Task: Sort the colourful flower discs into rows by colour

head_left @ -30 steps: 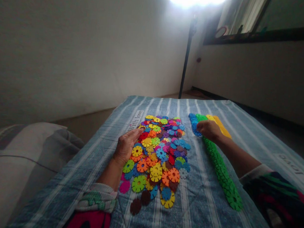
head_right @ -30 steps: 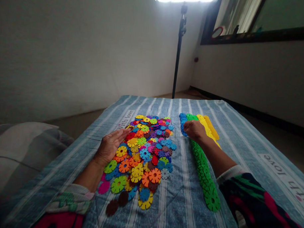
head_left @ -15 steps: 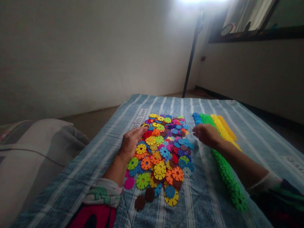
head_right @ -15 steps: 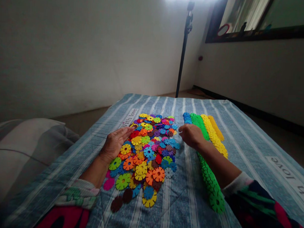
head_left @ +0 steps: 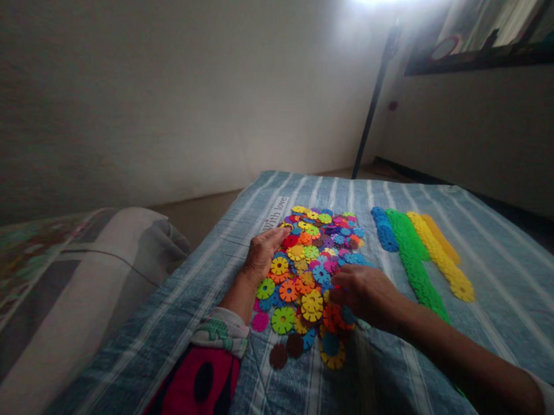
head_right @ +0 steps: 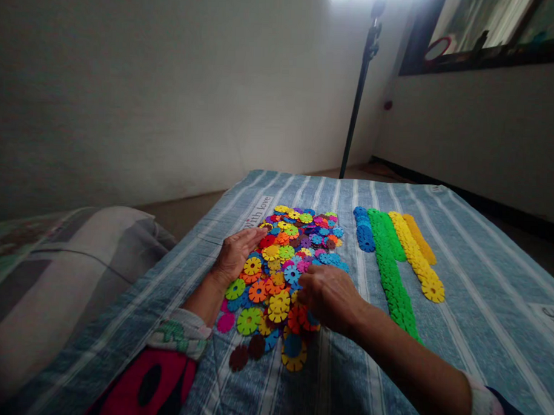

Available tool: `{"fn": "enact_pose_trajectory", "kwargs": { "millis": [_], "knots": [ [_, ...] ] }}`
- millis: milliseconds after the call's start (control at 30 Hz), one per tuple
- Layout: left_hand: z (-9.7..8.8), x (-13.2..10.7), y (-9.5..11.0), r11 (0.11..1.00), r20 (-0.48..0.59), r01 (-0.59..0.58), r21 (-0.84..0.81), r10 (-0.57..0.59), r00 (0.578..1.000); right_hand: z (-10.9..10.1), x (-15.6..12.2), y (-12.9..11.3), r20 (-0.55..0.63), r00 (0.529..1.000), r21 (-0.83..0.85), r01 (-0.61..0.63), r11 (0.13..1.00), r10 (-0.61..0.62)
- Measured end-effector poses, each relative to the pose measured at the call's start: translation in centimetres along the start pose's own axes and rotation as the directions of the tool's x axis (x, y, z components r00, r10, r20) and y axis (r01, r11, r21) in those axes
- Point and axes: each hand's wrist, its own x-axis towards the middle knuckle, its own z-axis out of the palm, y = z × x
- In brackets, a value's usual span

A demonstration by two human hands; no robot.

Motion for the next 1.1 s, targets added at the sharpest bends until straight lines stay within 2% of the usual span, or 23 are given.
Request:
{"fn": "enact_pose_trajectory", "kwargs": {
  "millis": [100, 267, 467, 767, 833, 933, 1000, 1100],
  "knots": [
    [0.0, 0.0, 0.0, 1.000, -0.005, 0.006, -0.007, -0.006, 1.000, -0.2, 1.3, -1.1, -0.031, 0.999, -0.049, 0.028, 0.998, -0.030],
    [0.0, 0.0, -0.1, 1.000, 0.007, 0.006, -0.004, -0.006, 1.000, -0.1, 1.9, -1.1, 0.051, 0.999, -0.097, -0.012, 0.995, 0.017],
    [0.0, 0.0, -0.4, 1.000, -0.009, 0.004, -0.029, -0.005, 1.000, 0.7, 0.8, 0.4, 0.052, 0.999, -0.002, -0.002, 1.000, 0.002],
    [-0.1, 0.1, -0.5, 1.000, 0.008, -0.009, -0.007, 0.009, 1.000, 1.0, 0.9, 0.1, 0.024, 0.999, 0.062, -0.023, 0.998, 0.022],
    [-0.2, 0.1, -0.6, 1.000, 0.012, -0.006, -0.011, 0.006, 1.000, 1.2, 0.9, 0.1, -0.003, 1.000, 0.106, -0.024, 0.994, 0.025],
    [-0.2, 0.2, -0.7, 1.000, 0.014, -0.004, -0.016, 0.004, 1.000, 1.1, 1.2, 0.3, -0.028, 0.998, 0.255, -0.043, 0.966, 0.052],
    [-0.3, 0.2, -0.7, 1.000, 0.014, -0.004, -0.015, 0.005, 1.000, 0.7, 1.5, 0.6, -0.025, 0.996, 0.359, -0.071, 0.931, 0.085],
    [-0.3, 0.3, -0.8, 1.000, 0.022, -0.003, -0.015, 0.004, 1.000, -0.1, 2.3, 0.9, -0.064, 0.986, 0.430, -0.110, 0.896, 0.152]
  ]
}}
